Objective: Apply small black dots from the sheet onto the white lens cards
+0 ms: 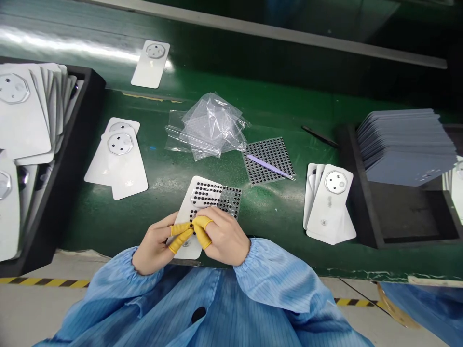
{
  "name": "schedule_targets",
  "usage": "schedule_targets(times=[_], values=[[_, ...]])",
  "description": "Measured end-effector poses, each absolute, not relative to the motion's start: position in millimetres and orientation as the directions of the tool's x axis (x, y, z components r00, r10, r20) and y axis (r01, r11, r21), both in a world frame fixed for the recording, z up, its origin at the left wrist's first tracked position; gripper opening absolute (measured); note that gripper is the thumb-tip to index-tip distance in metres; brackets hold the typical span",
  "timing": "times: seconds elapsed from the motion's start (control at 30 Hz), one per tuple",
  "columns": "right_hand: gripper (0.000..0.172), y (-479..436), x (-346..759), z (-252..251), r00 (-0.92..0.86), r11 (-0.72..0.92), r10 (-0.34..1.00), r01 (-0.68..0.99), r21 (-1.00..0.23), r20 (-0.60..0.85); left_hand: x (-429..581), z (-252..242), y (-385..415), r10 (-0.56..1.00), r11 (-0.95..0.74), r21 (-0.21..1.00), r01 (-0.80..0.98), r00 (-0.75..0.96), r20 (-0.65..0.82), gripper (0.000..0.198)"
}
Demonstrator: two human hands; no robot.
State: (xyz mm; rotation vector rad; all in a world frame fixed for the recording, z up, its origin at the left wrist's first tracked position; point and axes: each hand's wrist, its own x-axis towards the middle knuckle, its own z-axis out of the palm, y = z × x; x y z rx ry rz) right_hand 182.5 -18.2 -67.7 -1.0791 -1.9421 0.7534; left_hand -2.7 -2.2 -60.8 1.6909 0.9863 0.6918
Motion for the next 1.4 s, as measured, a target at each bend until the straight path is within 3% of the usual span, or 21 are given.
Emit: schedule_targets(times=[0.13,0.23,0.3,0.37,0.4,0.47,0.57,0.67,0.73,0.9,1.17,1.4], values=[[0.011,-16.0,181.5,-72.2,-0.168,0.314,0.948,0.364,-0.877,0.27,-15.1,-57.6,1.0,0.891,-0.114,0.938,0.328,0.45,-0.049,0.017],[0.013,-16.7,186.3,-75.7,-0.16,0.349,0.937,0.433,-0.831,0.31,-41.2,-52.5,2.2,0.971,0.1,0.911,0.4,0.159,-0.176,0.026],[0.017,-16.8,189.4,-75.2,-0.161,0.381,0.924,0.48,-0.79,0.347,-54.5,-46.9,0.3,0.978,0.207,0.91,0.358,-0.084,-0.189,0.043],[0.023,-15.1,190.3,-70.3,-0.132,0.394,0.915,0.502,-0.77,0.382,-54.6,-40.7,-3.0,0.966,0.213,0.949,0.232,-0.195,-0.169,0.074],[0.026,-13.5,189.5,-66.0,-0.111,0.405,0.906,0.512,-0.758,0.409,-48.8,-37.9,-4.7,0.968,0.208,0.967,0.149,-0.176,-0.181,0.086],[0.033,-9.7,186.0,-54.6,-0.076,0.445,0.872,0.534,-0.719,0.483,-28.7,-33.9,-8.4,0.969,0.239,0.971,-0.021,-0.054,-0.24,0.09],[0.035,-4.4,180.1,-36.5,-0.068,0.469,0.848,0.556,-0.686,0.525,5.7,-31.1,-15.4,0.946,0.316,0.932,-0.18,0.142,-0.293,0.065],[0.033,-3.2,179.6,-26.1,-0.116,0.431,0.888,0.551,-0.715,0.445,25.5,-30.3,-22.6,0.943,0.303,0.921,-0.244,0.219,-0.252,0.056],[0.036,-5.5,182.0,-24.6,-0.156,0.445,0.884,0.568,-0.693,0.44,29.9,-30.1,-25.9,0.952,0.269,0.931,-0.247,0.215,-0.218,0.058],[0.035,-14.4,184.0,-30.1,-0.301,0.618,0.757,0.615,-0.489,0.58,34.0,-28.4,-30.0,0.986,0.15,0.964,-0.221,0.108,-0.129,0.068],[0.039,-13.9,178.0,-32.6,-0.251,0.609,0.751,0.622,-0.493,0.61,39.4,-31.6,-31.0,0.994,0.075,0.993,-0.087,0.081,-0.068,0.065],[0.049,-17.0,176.3,-31.8,-0.295,0.557,0.793,0.707,-0.437,0.533,36.8,-38.9,-30.3,0.994,0.03,0.995,0.091,0.102,-0.039,0.065]])
